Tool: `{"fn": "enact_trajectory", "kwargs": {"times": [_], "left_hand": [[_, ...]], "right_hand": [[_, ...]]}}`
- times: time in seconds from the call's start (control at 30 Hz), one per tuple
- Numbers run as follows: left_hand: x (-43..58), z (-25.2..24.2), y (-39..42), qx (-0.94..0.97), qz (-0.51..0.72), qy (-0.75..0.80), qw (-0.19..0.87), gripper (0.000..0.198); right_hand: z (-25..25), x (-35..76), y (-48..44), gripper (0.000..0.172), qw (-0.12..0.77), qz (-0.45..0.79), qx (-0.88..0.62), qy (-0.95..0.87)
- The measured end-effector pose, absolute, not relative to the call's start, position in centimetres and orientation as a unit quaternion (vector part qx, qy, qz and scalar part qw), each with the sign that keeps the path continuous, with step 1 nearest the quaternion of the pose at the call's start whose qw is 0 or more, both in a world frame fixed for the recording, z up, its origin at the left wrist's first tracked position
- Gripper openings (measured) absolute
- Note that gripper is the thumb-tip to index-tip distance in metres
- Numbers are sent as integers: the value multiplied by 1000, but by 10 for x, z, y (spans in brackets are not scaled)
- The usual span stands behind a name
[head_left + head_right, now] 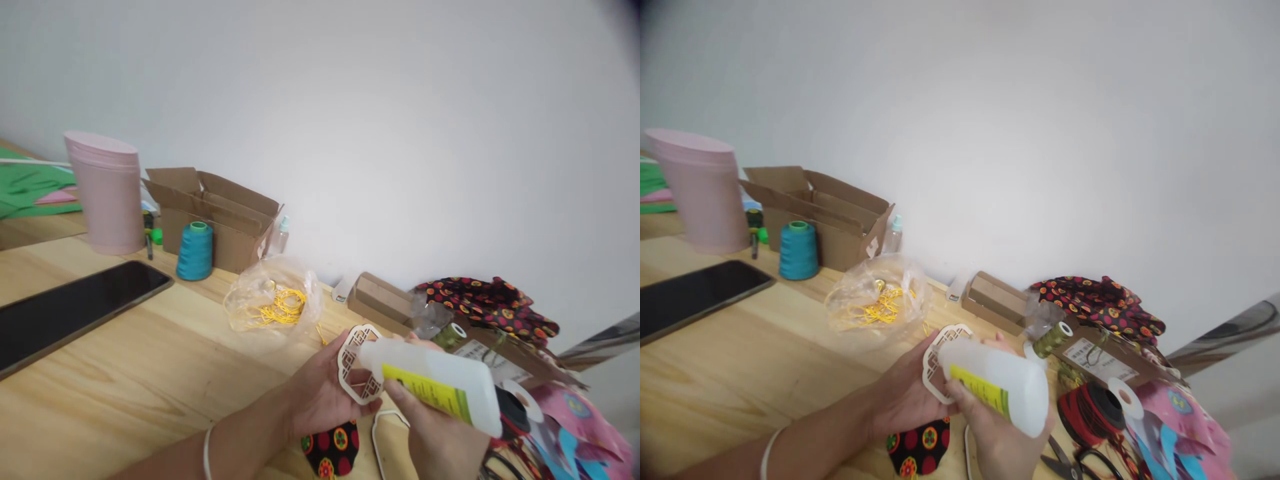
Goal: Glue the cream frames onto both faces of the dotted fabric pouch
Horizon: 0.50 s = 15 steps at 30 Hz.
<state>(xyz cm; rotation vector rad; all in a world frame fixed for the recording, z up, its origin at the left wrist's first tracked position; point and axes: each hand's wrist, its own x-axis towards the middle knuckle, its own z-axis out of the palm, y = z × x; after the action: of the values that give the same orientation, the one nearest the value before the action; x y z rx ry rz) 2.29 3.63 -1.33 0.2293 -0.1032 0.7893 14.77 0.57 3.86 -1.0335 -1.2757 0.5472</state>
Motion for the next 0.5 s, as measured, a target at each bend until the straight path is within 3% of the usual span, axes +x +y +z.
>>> {"fn": "enact_trajectory", "kwargs": {"times": [0.23,0.5], "left_hand": [[24,-16,39,128,379,-71,914,39],[24,-15,38,130,386,-54,912,39]], "right_hand": [[40,151,2,40,589,260,-477,-599],[40,145,-2,53,611,252,-491,-568]]}}
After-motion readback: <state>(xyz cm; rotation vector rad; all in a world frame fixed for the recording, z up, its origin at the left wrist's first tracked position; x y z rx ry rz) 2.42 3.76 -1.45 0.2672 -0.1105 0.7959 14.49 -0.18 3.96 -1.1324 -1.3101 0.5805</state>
